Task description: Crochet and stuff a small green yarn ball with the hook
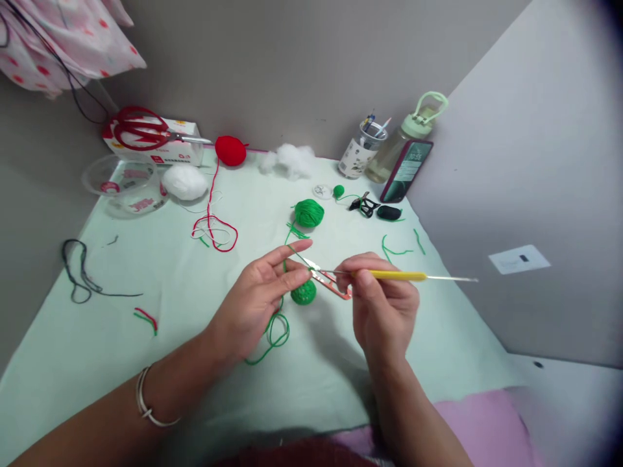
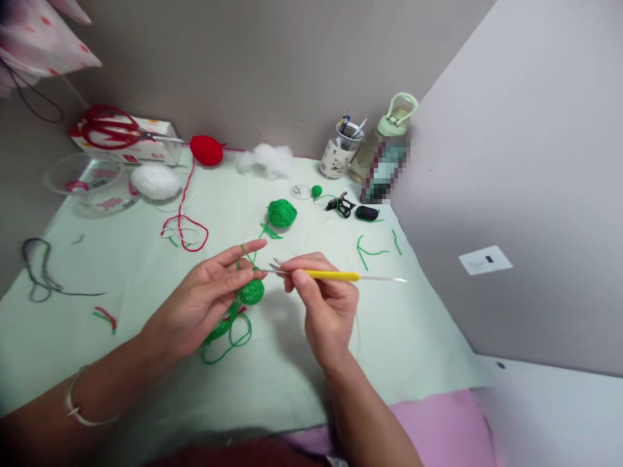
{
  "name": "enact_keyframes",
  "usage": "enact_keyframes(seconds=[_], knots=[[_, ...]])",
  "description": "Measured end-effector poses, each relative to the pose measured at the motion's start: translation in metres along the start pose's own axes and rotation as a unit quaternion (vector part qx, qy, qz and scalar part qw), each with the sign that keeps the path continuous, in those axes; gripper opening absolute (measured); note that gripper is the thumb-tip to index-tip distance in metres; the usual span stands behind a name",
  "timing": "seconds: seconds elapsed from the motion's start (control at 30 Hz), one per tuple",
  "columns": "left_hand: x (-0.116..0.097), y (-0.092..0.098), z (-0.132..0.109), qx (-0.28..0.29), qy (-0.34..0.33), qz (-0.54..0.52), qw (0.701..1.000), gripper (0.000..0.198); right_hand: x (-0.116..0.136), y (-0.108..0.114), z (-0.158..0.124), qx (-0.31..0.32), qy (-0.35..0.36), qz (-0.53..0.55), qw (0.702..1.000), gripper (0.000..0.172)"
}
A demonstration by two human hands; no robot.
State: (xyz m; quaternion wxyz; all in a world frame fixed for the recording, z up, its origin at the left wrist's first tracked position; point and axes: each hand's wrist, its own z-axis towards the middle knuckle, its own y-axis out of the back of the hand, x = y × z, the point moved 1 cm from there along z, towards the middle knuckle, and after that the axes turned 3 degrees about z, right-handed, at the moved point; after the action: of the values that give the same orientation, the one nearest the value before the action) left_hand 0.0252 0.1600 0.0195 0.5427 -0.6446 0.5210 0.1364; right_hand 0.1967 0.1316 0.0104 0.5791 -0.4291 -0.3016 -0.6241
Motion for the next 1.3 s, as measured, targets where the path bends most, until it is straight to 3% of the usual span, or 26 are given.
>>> enact_keyframes(seconds=[0.17,0.23,0.33,0.4,0.53,0.6,0.67,0.73,0.83,0.9,0.97,1.03,1.17,1.3], knots=[[0.006,-0.002,-0.002,0.004,-0.027,0.018,0.999,0.057,0.003,-0.009,-0.001,0.054,-0.009,-0.045,0.998,0.017],[0.009,-0.001,-0.003,0.002,-0.026,0.014,1.0,0.055,0.005,-0.012,-0.006,0.057,0.044,-0.13,0.989,0.022],[0.011,0.0,-0.002,0.005,-0.009,-0.008,1.0,0.056,0.006,-0.012,-0.015,0.087,0.161,-0.296,0.938,0.032],[0.01,0.001,0.0,0.018,0.02,-0.028,0.999,0.052,0.005,-0.009,-0.015,0.094,0.183,-0.315,0.927,0.036],[0.005,0.004,0.002,0.016,0.03,-0.02,0.999,0.045,0.001,0.0,-0.002,0.014,0.039,-0.099,0.994,0.019],[0.003,0.004,0.002,-0.003,-0.001,0.007,1.0,0.048,-0.001,0.001,0.004,0.0,-0.037,-0.01,0.999,0.015],[0.004,0.002,0.0,-0.018,-0.033,0.036,0.999,0.05,-0.002,-0.003,0.004,0.02,-0.056,-0.009,0.998,0.016],[0.008,0.0,-0.002,-0.025,-0.05,0.056,0.997,0.056,-0.002,-0.007,-0.002,0.048,0.002,-0.105,0.993,0.016],[0.013,-0.003,-0.004,0.0,-0.027,0.029,0.999,0.062,0.0,-0.012,-0.014,0.064,0.166,-0.278,0.944,0.034],[0.013,-0.003,-0.003,0.035,0.02,-0.013,0.999,0.055,0.001,-0.009,-0.015,0.048,0.191,-0.289,0.937,0.033],[0.009,-0.002,-0.002,0.053,0.051,-0.037,0.997,0.046,0.003,-0.004,-0.01,0.019,0.13,-0.212,0.969,0.022],[0.004,0.0,-0.001,0.053,0.039,-0.033,0.997,0.043,0.003,0.001,-0.002,-0.009,0.049,-0.1,0.994,0.013],[0.0,0.001,-0.002,0.039,-0.015,0.019,0.999,0.034,-0.001,0.001,0.006,-0.012,-0.066,0.028,0.997,0.017],[0.006,-0.001,-0.003,0.043,-0.028,0.05,0.997,0.023,-0.006,-0.008,-0.002,0.017,-0.085,0.025,0.996,0.014]])
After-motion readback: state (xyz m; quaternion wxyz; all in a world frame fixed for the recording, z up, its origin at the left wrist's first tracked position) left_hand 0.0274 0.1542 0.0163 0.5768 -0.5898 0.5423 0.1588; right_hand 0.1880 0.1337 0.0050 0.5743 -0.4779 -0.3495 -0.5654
